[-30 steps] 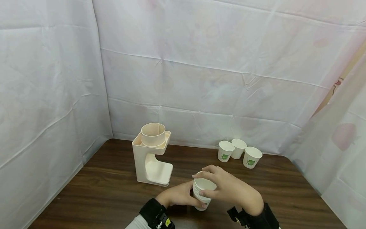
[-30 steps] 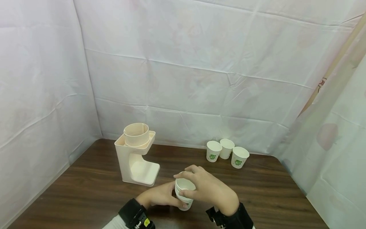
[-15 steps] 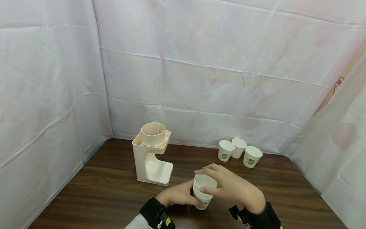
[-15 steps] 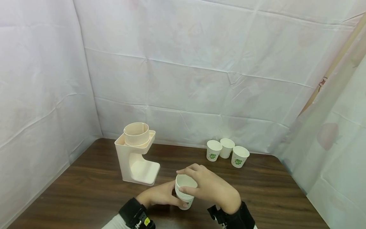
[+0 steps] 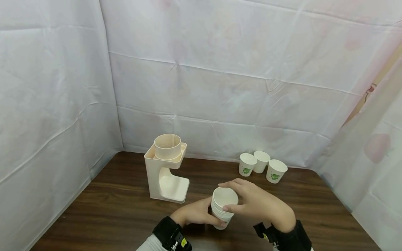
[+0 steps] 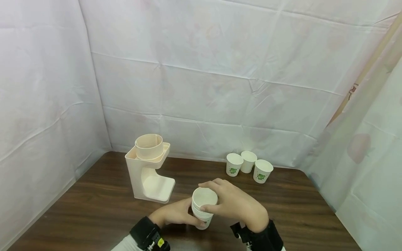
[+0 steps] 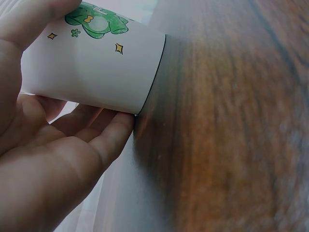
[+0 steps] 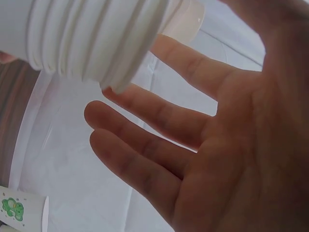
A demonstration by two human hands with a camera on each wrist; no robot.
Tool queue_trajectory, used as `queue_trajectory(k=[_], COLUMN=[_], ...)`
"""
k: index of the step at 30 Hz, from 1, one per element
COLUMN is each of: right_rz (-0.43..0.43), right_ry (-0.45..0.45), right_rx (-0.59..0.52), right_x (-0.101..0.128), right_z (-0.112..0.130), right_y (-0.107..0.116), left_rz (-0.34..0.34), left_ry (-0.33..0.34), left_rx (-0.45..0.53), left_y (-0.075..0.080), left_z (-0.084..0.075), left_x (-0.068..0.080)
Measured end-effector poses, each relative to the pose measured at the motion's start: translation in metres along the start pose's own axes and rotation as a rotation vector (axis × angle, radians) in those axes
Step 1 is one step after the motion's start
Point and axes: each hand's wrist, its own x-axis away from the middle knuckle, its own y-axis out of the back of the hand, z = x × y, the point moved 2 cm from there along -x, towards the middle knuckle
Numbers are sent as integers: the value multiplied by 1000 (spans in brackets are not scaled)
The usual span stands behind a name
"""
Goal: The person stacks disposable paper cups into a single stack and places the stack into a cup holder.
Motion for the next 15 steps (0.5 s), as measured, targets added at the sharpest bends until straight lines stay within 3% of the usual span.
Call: queue_trajectory(k=[15], right_rz=[-126], right_ry=[-57], right_rx=[27], right_x=[7], right_z=[-19], right_y=[17], left_rz=[-27], left_ry=[17], left_rx=[2], left_y=[-1], left_z=[-3], left_x=[1])
